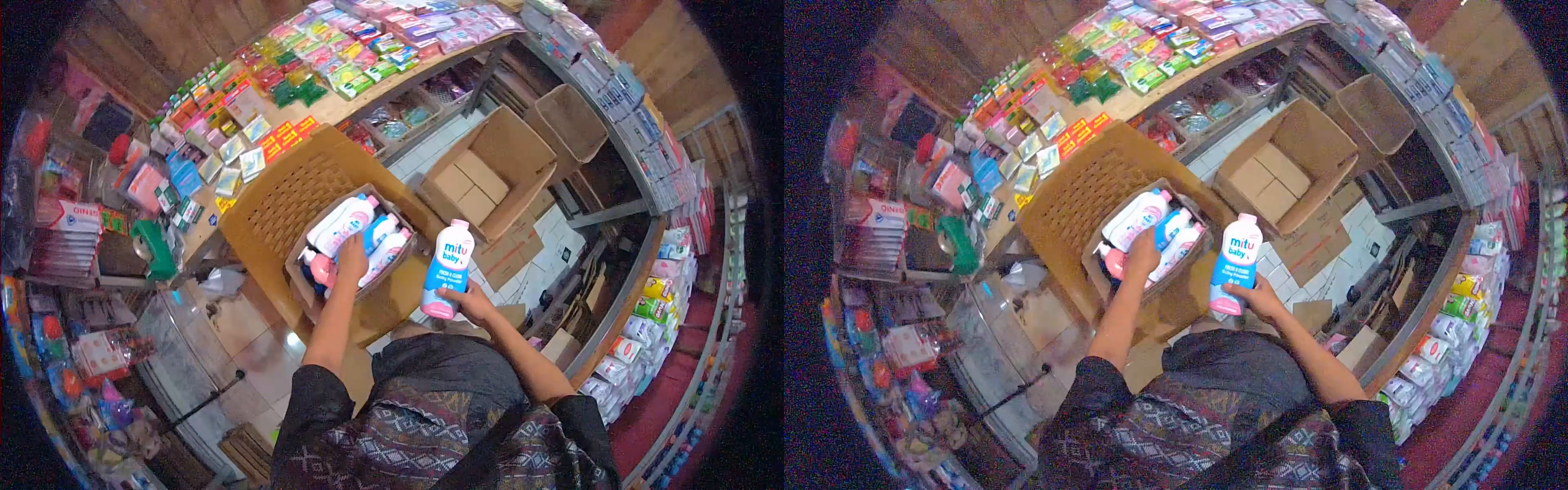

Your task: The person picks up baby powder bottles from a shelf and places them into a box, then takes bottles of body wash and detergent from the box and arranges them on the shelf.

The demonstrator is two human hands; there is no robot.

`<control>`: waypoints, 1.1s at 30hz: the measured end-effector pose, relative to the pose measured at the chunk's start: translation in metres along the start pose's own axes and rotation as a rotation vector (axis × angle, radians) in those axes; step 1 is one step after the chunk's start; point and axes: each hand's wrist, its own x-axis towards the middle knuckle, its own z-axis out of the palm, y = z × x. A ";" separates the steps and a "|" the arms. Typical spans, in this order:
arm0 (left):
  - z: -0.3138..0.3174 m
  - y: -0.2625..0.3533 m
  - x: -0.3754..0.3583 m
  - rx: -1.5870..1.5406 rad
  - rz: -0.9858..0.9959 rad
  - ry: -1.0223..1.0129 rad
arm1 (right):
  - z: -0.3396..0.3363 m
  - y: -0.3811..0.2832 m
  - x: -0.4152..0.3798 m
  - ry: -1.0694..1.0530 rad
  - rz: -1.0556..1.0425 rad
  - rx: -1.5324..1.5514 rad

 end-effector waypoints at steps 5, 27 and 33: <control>0.000 -0.003 0.013 0.014 -0.052 -0.070 | -0.013 -0.002 -0.010 0.018 -0.069 -0.048; -0.049 0.334 0.010 -1.755 -0.185 -0.520 | -0.213 -0.092 -0.145 0.373 -0.690 0.280; -0.027 0.507 0.013 -1.507 0.111 -0.931 | -0.282 -0.176 -0.272 0.533 -1.072 0.250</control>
